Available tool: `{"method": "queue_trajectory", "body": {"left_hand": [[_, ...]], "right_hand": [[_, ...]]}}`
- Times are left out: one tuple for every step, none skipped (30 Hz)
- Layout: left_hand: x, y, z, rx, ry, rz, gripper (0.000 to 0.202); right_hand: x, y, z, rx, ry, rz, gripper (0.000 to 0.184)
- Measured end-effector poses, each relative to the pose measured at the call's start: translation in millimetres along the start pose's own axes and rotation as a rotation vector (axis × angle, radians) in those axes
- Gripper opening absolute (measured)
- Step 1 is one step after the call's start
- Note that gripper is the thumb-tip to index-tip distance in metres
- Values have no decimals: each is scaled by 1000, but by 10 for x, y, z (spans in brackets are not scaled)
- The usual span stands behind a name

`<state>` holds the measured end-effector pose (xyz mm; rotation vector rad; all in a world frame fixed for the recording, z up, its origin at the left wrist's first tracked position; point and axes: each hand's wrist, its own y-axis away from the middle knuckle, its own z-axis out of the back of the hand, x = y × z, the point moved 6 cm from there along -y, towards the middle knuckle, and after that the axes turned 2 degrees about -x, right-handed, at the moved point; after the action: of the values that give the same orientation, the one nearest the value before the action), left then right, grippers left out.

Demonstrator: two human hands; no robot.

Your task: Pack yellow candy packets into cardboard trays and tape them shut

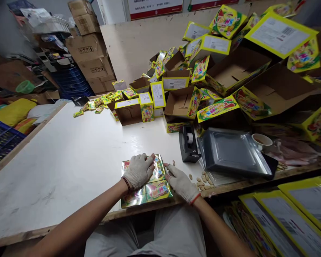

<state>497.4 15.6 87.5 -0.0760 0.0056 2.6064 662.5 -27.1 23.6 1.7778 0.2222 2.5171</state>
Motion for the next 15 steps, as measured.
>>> {"method": "queue_trajectory", "body": {"left_hand": [[-12, -34, 7, 4, 21, -1, 52], [-13, -85, 12, 13, 43, 3, 53], [-5, -147, 18, 18, 62, 7, 54], [8, -214, 23, 19, 74, 8, 54], [24, -280, 21, 21, 80, 0, 53], [37, -338, 12, 26, 82, -15, 51], [45, -385, -6, 36, 86, -41, 48], [45, -417, -30, 51, 93, -72, 44], [36, -434, -57, 67, 103, -107, 40], [20, -436, -81, 80, 114, -142, 38], [-2, -424, -98, 89, 124, -174, 36], [-26, -401, -108, 93, 132, -199, 36], [-48, -371, -109, 92, 137, -216, 36], [-63, -338, -104, 89, 138, -222, 37], [-68, -304, -96, 85, 135, -218, 37]], "right_hand": [[-24, 24, 20, -35, 5, -13, 60], [-31, 25, 39, -72, 16, -20, 61], [-22, 6, 53, -104, 26, -24, 62], [-2, -29, 58, -123, 32, -31, 62], [25, -72, 52, -126, 36, -40, 62], [57, -114, 38, -115, 44, -49, 60], [88, -145, 22, -96, 58, -56, 57], [116, -158, 6, -72, 80, -59, 53], [138, -150, -9, -46, 112, -55, 49], [150, -120, -21, -19, 146, -51, 47], [148, -70, -30, 3, 172, -51, 45], [133, -5, -37, 22, 187, -58, 45], [111, 67, -39, 29, 194, -69, 45], [86, 139, -40, 26, 191, -79, 45], [62, 206, -41, 16, 181, -90, 46]]}}
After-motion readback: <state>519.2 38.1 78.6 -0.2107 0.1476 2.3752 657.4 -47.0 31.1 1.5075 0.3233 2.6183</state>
